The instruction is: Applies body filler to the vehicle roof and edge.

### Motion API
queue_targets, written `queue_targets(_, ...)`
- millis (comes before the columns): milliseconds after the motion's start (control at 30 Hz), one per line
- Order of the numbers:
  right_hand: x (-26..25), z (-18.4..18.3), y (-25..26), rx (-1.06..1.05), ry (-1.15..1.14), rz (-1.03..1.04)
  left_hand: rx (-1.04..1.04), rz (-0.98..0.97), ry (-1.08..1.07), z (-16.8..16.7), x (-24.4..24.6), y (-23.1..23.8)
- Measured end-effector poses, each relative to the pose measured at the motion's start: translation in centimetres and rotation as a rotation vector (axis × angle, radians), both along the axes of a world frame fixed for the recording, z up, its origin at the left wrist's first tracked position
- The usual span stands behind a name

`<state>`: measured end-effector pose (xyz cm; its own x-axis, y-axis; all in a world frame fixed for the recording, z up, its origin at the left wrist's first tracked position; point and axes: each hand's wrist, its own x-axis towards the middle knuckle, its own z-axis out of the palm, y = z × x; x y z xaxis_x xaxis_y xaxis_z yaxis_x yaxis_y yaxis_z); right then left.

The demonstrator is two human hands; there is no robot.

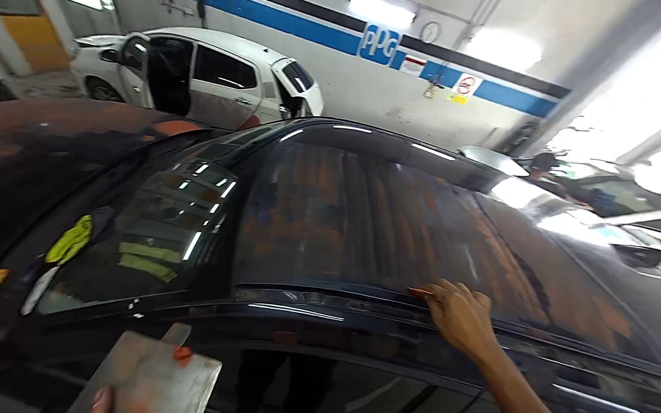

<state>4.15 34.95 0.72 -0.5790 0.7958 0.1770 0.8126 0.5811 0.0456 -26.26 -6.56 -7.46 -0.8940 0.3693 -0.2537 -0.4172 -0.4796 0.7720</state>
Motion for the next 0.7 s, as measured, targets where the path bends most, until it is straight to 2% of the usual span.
queue_targets(100,0.5,0.6,-0.8,-0.022,0.044,0.073,0.001,0.118,-0.029,0.9,-1.2,1.1)
queue_targets(200,0.2,1.4,-2.1,0.088,0.301,0.110,-0.001,0.165,-0.115,1.4,-2.9,3.2)
queue_targets(233,-0.2,1.9,-2.9,0.065,0.389,0.117,-0.024,0.182,-0.154,1.7,-3.4,4.2)
queue_targets(300,-1.2,2.6,-5.2,-0.103,0.548,0.143,-0.037,0.197,-0.200,2.0,-5.0,6.3)
queue_targets(367,-3.2,2.8,-8.4,-0.363,0.744,0.173,0.009,0.185,-0.218,1.7,-6.9,8.1)
queue_targets(467,-5.6,1.6,-11.9,-0.729,0.979,0.185,0.077,0.183,-0.272,0.7,-9.7,10.8)
queue_targets(600,-7.1,-1.6,-12.9,-1.054,1.343,0.096,0.111,0.169,-0.317,-0.6,-13.7,15.5)
queue_targets(700,-7.8,-3.9,-11.5,-1.160,1.560,0.035,0.145,0.200,-0.325,-1.0,-16.8,19.3)
